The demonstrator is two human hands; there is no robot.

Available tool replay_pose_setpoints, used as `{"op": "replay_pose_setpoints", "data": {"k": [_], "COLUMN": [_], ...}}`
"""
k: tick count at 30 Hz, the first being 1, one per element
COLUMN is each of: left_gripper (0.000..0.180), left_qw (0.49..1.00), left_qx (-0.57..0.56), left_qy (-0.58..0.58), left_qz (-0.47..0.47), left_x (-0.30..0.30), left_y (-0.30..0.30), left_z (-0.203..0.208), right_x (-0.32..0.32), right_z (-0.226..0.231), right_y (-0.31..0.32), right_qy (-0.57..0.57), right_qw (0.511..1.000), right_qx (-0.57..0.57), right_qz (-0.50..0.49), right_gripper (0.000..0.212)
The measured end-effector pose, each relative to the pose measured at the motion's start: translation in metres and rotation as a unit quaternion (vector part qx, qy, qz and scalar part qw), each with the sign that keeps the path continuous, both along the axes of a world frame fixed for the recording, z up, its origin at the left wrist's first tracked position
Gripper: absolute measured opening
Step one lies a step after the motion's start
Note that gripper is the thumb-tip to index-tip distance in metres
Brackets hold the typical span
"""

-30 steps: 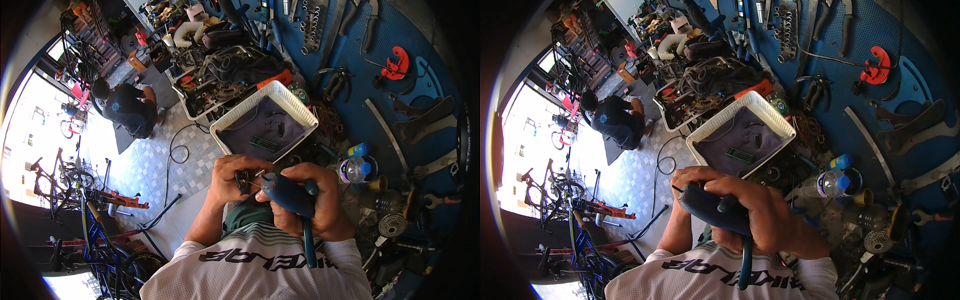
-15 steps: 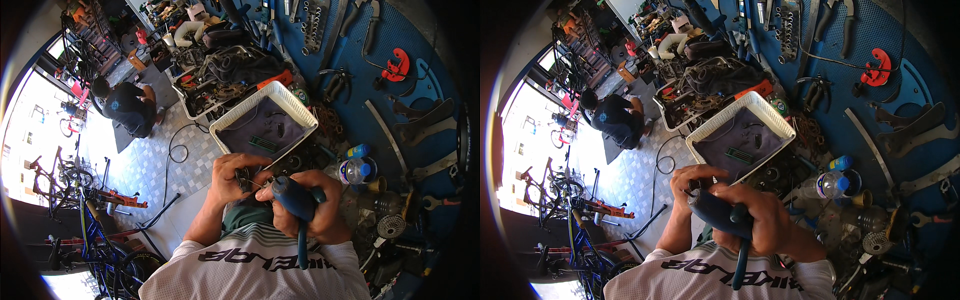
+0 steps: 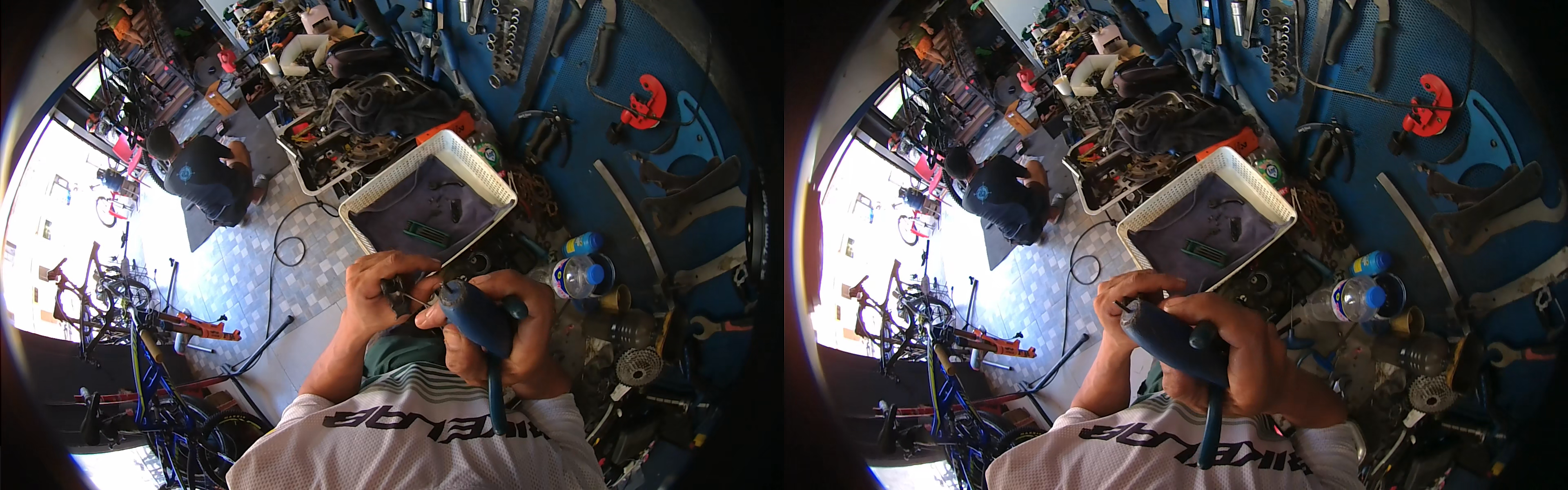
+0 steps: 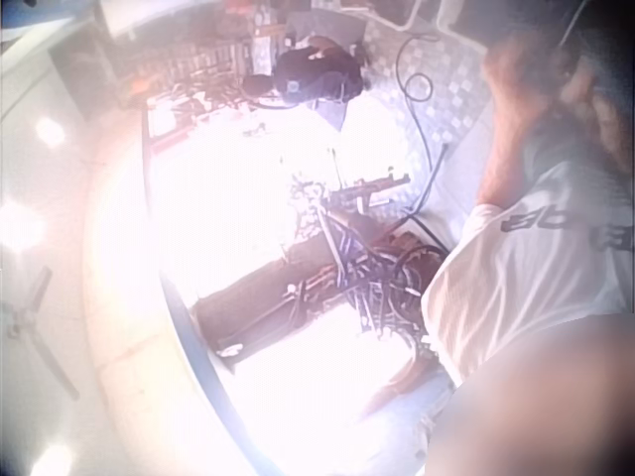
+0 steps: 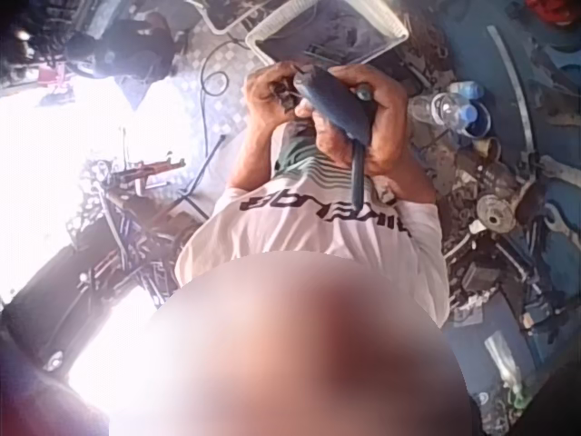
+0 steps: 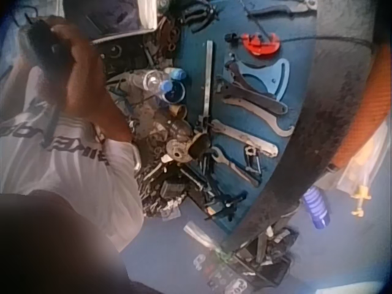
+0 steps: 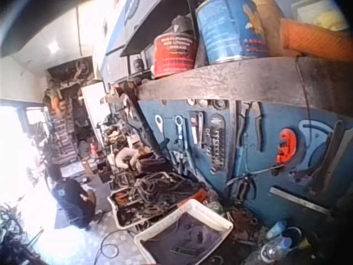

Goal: The person holds a bicycle brake cable and uses pliers to strip the cable end, then wraps the exposed strands with white tape. The person continues to adjust and secure the taped section with pliers throughout the clip.

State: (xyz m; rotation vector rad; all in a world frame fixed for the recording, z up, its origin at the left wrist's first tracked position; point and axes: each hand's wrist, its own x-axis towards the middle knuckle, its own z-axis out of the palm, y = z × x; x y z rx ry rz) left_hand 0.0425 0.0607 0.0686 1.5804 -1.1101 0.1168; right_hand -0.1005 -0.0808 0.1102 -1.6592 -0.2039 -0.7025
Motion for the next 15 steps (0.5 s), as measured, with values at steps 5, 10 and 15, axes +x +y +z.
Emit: {"op": "replay_pose_setpoints", "data": {"k": [5,10,15], "left_gripper": [0.025,0.029,0.031], "left_qw": [0.999,0.999,0.999], "left_qx": [-0.036,-0.032,-0.029], "left_qy": [-0.012,-0.011,-0.008], "left_qz": [-0.031,-0.032,-0.035], "left_x": [0.003,0.003,0.005], "left_y": [-0.001,0.000,0.000], "left_z": [-0.006,-0.008,-0.010], "right_x": [-0.002,-0.001,-0.003], "right_z": [0.005,0.007,0.011], "right_y": [-0.008,-0.006,-0.005], "right_qy": [0.012,0.022,0.040], "right_qw": [0.999,0.999,0.999], "right_qx": [-0.033,-0.014,-0.020], "right_qz": [0.023,0.026,0.016], "right_gripper": [0.056,0.057,0.056]}}
